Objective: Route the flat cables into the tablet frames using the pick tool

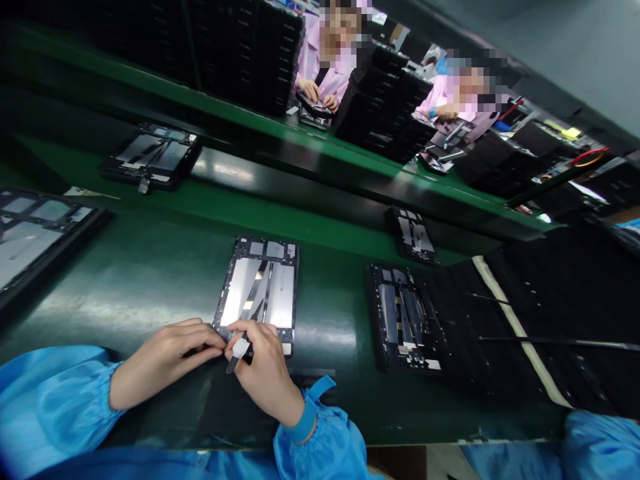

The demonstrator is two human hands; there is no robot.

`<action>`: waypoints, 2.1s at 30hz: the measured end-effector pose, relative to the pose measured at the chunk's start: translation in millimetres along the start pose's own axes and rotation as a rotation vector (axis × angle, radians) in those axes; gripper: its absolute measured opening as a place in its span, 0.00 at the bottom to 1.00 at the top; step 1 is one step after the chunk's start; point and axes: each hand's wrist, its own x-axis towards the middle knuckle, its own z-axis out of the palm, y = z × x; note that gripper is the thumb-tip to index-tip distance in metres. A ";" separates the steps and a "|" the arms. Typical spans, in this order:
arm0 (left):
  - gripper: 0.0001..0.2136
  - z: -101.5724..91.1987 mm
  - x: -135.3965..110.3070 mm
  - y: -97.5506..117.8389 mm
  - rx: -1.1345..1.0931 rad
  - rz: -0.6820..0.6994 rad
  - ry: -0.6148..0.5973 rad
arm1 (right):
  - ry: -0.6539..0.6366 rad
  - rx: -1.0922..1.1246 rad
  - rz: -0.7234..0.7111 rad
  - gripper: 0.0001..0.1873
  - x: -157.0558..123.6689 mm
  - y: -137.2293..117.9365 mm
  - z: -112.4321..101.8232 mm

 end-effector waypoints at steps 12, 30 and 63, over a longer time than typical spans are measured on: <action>0.16 9.4 -17.1 2.3 0.447 0.186 0.109 | 0.030 -0.146 -0.210 0.25 -9.0 9.9 10.1; 0.22 2.9 -37.2 -11.5 0.613 0.268 0.024 | 0.063 -0.102 -0.202 0.23 -8.4 14.2 12.2; 0.22 19.1 -38.3 -25.4 0.651 0.330 0.104 | 0.202 0.240 0.208 0.06 -40.3 27.6 -7.3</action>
